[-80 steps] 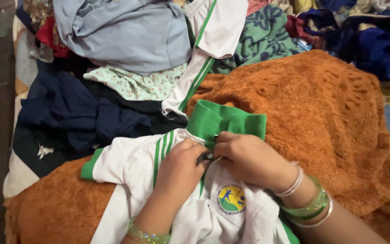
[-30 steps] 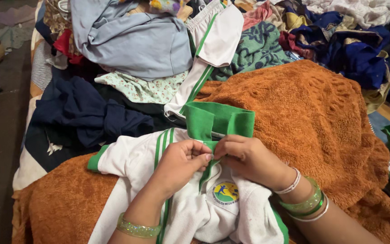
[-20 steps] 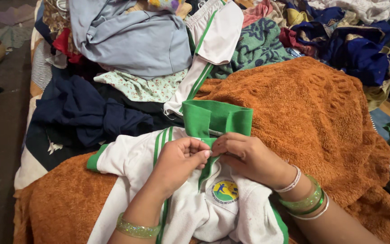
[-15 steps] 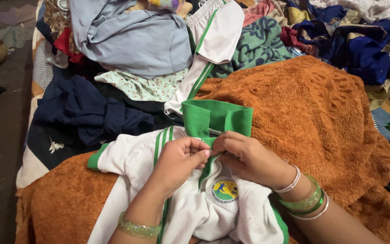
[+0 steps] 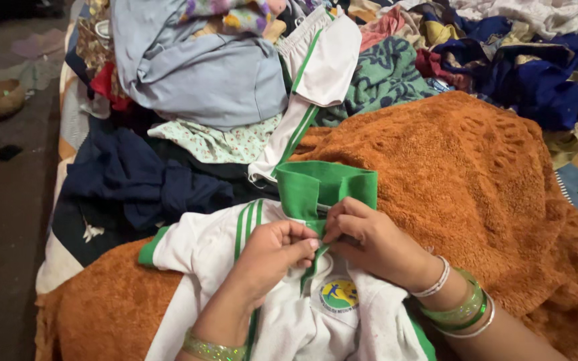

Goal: The person folds a white shirt with green trim on their lap, smoothing the fabric, folding the sleeves, and buttoning the collar. They repeat the process with a second similar shirt, placing each folded item aside.

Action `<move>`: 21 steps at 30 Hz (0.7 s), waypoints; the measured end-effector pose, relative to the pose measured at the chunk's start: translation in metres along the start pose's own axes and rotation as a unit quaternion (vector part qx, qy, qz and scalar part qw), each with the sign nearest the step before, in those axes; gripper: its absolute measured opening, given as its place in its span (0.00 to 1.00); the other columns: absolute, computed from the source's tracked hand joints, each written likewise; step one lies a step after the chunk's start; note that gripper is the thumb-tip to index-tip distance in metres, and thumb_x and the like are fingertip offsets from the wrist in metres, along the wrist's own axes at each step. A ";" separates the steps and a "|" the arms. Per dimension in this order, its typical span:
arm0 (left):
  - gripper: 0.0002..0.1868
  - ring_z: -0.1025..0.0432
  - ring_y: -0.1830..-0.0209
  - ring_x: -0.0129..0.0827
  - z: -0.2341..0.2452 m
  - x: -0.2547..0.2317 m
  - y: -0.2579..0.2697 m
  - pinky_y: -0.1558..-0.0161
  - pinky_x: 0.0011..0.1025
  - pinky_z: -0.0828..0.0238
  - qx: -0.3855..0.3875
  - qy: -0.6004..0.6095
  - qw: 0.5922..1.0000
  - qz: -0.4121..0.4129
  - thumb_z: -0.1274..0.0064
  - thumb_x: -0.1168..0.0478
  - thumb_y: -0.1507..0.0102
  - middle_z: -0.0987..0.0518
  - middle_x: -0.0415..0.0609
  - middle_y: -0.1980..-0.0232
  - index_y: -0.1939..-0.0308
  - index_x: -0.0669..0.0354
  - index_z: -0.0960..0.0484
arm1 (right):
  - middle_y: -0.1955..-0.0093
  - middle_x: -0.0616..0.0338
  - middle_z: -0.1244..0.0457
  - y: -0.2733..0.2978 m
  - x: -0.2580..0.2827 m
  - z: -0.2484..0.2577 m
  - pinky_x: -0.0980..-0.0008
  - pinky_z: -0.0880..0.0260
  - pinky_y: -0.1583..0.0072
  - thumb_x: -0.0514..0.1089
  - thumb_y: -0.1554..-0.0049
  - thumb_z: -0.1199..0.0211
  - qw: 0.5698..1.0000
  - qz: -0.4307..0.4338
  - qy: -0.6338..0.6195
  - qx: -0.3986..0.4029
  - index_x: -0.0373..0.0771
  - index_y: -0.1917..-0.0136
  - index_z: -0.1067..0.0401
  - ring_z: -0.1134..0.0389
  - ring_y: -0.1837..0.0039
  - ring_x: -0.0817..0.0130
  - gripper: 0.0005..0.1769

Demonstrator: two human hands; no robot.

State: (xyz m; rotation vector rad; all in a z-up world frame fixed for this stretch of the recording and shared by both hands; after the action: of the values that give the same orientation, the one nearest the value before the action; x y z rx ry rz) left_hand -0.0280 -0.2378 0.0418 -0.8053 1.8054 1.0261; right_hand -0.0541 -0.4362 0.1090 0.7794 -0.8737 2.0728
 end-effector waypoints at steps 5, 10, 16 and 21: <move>0.09 0.26 0.70 0.22 -0.001 0.000 0.001 0.67 0.21 0.28 0.005 0.024 0.999 -0.021 0.41 0.69 0.39 0.19 0.44 0.64 0.56 0.63 0.22 | 0.49 0.59 0.37 -0.003 -0.001 0.002 0.72 0.28 0.51 0.31 0.52 0.30 0.995 -0.090 0.014 0.031 0.38 0.49 0.23 0.30 0.49 0.68 0.16; 0.13 0.25 0.69 0.22 0.000 0.001 -0.003 0.68 0.22 0.27 -0.018 0.033 0.998 -0.044 0.39 0.69 0.41 0.22 0.43 0.66 0.58 0.59 0.27 | 0.49 0.58 0.36 -0.004 -0.007 0.002 0.72 0.28 0.48 0.31 0.50 0.30 0.998 -0.057 -0.028 0.031 0.37 0.51 0.23 0.31 0.47 0.67 0.12; 0.09 0.26 0.68 0.20 -0.011 -0.008 0.003 0.65 0.19 0.29 -0.058 -0.035 0.992 -0.109 0.37 0.67 0.40 0.18 0.43 0.66 0.59 0.66 0.20 | 0.48 0.56 0.37 -0.003 -0.009 0.002 0.70 0.29 0.43 0.32 0.48 0.30 0.999 -0.025 -0.020 -0.004 0.35 0.50 0.26 0.32 0.44 0.64 0.12; 0.07 0.24 0.69 0.19 -0.022 -0.016 0.015 0.64 0.18 0.26 -0.175 -0.194 0.960 -0.098 0.38 0.66 0.42 0.16 0.41 0.67 0.61 0.62 0.18 | 0.48 0.55 0.37 -0.003 -0.005 0.001 0.69 0.29 0.42 0.32 0.49 0.31 1.000 -0.029 0.006 0.004 0.35 0.50 0.26 0.31 0.44 0.63 0.13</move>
State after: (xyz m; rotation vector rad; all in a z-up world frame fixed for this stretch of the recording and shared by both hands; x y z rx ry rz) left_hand -0.0424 -0.2488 0.0675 -0.8994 1.2059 1.2876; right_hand -0.0491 -0.4372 0.1068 0.7860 -0.8269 2.0302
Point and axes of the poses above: each hand's wrist, its own y-axis away from the middle knuckle, its own z-axis out of the back of the hand, x = y × z, the point moved 2 cm from there along -y, towards the middle knuckle
